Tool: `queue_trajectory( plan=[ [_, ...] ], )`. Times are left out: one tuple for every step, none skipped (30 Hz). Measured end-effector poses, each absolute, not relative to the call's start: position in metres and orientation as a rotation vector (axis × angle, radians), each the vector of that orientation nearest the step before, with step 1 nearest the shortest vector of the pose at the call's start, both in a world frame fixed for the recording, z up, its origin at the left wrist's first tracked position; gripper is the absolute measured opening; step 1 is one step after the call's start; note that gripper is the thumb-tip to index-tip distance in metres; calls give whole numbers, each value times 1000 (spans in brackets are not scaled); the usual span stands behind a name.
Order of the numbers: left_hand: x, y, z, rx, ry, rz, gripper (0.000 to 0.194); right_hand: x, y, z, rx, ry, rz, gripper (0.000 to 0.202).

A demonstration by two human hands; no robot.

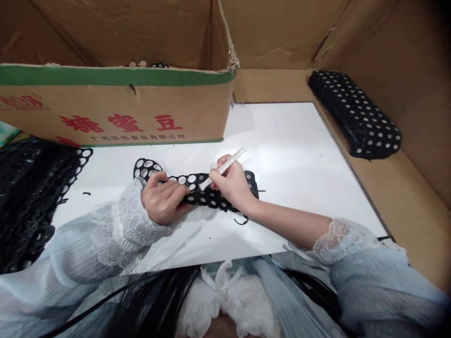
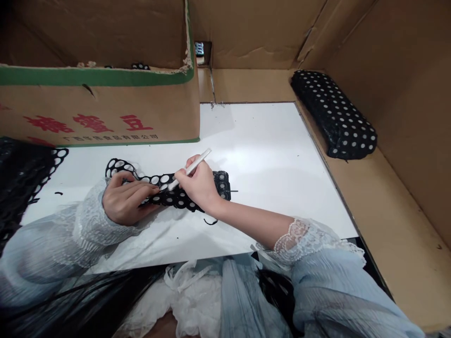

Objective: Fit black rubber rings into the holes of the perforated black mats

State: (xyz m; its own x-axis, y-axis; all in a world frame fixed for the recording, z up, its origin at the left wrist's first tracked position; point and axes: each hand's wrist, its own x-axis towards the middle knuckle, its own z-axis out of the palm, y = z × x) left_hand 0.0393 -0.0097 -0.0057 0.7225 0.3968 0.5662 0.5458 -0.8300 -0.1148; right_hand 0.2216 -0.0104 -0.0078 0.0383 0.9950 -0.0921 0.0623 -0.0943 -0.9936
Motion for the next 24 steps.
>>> queue_trajectory(
  plan=[
    [40,-10,-5,-2655,-744,-784,18,222,-10,-8,-1340,-1182,1222,15],
    [40,-10,-5,-2655,-746,-790,18,221,-11,-8,-1340,-1182,1222,15],
    [40,-10,-5,-2656,-748,-795,17,221,-11,-8,-1343,-1186,1221,15],
    [41,-10,-5,-2658,-748,-798,17,221,-11,-8,-1349,-1191,1217,15],
    [41,-10,-5,-2661,-749,-797,18,220,-11,-8,-1359,-1198,1209,15],
    [41,-11,-4,-2662,-751,-797,18,220,-12,-8,-1367,-1204,1204,15],
    [42,-11,-4,-2662,-754,-796,18,220,-12,-8,-1372,-1207,1203,15],
    [42,-11,-4,-2658,-755,-802,18,219,-12,-9,-1373,-1208,1205,15],
    [42,-11,-4,-2654,-754,-810,18,219,-12,-9,-1372,-1204,1206,15],
    [42,-11,-5,-2652,-752,-815,17,219,-12,-9,-1368,-1200,1210,15],
    [42,-11,-5,-2652,-750,-817,16,219,-11,-9,-1365,-1196,1214,14],
    [42,-10,-5,-2653,-749,-817,16,219,-11,-9,-1364,-1191,1219,14],
    [42,-10,-6,-2654,-750,-815,15,219,-10,-8,-1367,-1186,1224,14],
    [42,-10,-6,-2653,-753,-817,15,219,-10,-8,-1373,-1184,1229,14],
    [41,-10,-6,-2652,-758,-817,15,219,-9,-8,-1380,-1182,1232,14],
    [41,-10,-6,-2649,-761,-821,15,219,-8,-7,-1389,-1181,1233,14],
    [41,-10,-7,-2646,-761,-824,15,219,-8,-7,-1395,-1179,1233,14],
    [40,-10,-7,-2645,-761,-824,14,219,-8,-6,-1399,-1179,1232,14],
    [40,-10,-7,-2645,-762,-823,13,219,-8,-6,-1399,-1178,1233,14],
    [40,-10,-7,-2648,-763,-821,13,219,-8,-5,-1398,-1175,1238,14],
    [40,-9,-7,-2652,-763,-818,13,218,-9,-5,-1397,-1173,1243,14],
    [40,-9,-7,-2656,-763,-816,13,218,-9,-5,-1399,-1173,1241,14],
    [40,-9,-7,-2660,-764,-812,13,218,-10,-5,-1403,-1175,1231,14],
    [40,-9,-7,-2664,-765,-805,13,218,-10,-6,-1408,-1182,1217,14]
  ],
)
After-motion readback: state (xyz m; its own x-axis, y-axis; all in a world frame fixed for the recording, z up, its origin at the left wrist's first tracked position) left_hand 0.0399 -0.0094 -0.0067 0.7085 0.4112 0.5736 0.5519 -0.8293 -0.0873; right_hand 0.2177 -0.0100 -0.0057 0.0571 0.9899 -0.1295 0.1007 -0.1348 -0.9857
